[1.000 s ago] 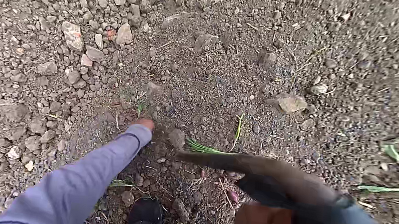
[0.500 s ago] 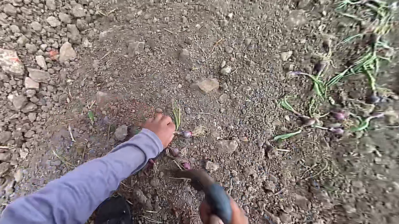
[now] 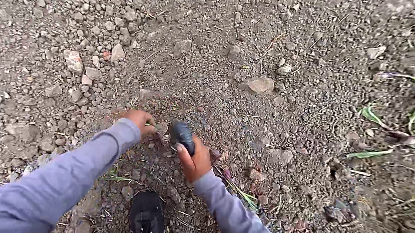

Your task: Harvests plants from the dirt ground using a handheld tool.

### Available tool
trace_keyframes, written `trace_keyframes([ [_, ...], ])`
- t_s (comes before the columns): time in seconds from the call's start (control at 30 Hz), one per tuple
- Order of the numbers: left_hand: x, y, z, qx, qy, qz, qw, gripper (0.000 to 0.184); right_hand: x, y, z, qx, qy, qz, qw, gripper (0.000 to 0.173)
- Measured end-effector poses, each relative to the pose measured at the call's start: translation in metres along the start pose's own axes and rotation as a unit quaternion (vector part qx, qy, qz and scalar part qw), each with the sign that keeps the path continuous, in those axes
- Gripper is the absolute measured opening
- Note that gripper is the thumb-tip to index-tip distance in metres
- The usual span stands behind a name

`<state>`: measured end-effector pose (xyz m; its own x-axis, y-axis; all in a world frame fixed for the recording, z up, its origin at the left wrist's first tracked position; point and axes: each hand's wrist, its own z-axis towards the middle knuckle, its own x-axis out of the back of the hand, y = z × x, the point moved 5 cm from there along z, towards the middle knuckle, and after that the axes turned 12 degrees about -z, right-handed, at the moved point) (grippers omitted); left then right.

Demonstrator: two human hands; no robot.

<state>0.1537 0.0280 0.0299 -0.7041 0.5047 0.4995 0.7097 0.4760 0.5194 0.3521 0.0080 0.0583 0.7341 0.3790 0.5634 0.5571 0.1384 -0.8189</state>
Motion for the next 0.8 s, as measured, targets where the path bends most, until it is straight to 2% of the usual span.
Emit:
trace_keyframes([
  [0.07,-0.029,0.027,0.017,0.004,-0.057,0.045,0.997,0.027,0.02,-0.012,-0.011,0.01,0.025,0.02,0.999,0.065],
  [0.1,-0.053,0.035,0.02,0.017,-0.094,0.062,0.994,0.029,0.044,-0.024,-0.024,0.025,0.042,0.05,0.998,0.066],
  [0.17,-0.1,0.046,0.024,0.05,-0.178,0.127,0.974,0.03,0.103,-0.042,-0.057,0.043,0.066,0.092,0.993,0.058],
  [0.2,-0.108,0.052,0.022,0.065,-0.199,0.144,0.967,0.032,0.131,-0.044,-0.073,0.045,0.073,0.102,0.991,0.058],
  [0.27,-0.099,0.053,0.025,0.051,-0.187,0.154,0.969,0.033,0.164,-0.033,-0.1,0.038,0.057,0.101,0.993,0.06],
  [0.3,-0.087,0.05,0.026,0.004,-0.147,0.124,0.981,0.033,0.171,-0.021,-0.11,0.021,0.061,0.058,0.996,0.062],
  [0.37,-0.067,0.054,0.021,-0.121,-0.033,0.014,0.992,0.032,0.167,0.011,-0.119,-0.027,0.101,-0.07,0.992,0.073],
  [0.4,-0.067,0.064,0.016,-0.166,-0.011,-0.01,0.986,0.034,0.159,0.026,-0.12,-0.046,0.123,-0.1,0.986,0.075],
  [0.47,-0.082,0.095,0.011,-0.205,-0.042,0.02,0.978,0.046,0.162,0.028,-0.116,-0.058,0.161,-0.081,0.982,0.069],
  [0.5,-0.092,0.11,0.012,-0.2,-0.075,0.056,0.975,0.047,0.173,0.014,-0.113,-0.044,0.17,-0.042,0.984,0.062],
  [0.57,-0.113,0.121,0.014,-0.19,-0.122,0.107,0.968,0.038,0.195,-0.024,-0.115,0.013,0.154,0.115,0.981,0.044],
  [0.63,-0.107,0.117,0.017,-0.201,-0.109,0.097,0.969,0.03,0.208,-0.049,-0.111,0.084,0.113,0.287,0.947,0.038],
  [0.67,-0.094,0.112,0.017,-0.198,-0.089,0.081,0.973,0.028,0.207,-0.054,-0.108,0.102,0.105,0.306,0.941,0.038],
  [0.73,-0.062,0.1,0.015,-0.183,-0.059,0.063,0.979,0.023,0.181,-0.036,-0.1,0.093,0.133,0.188,0.969,0.047],
  [0.8,-0.042,0.098,0.01,-0.183,-0.048,0.077,0.979,0.021,0.131,0.0,-0.08,0.04,0.151,0.039,0.987,0.066],
])
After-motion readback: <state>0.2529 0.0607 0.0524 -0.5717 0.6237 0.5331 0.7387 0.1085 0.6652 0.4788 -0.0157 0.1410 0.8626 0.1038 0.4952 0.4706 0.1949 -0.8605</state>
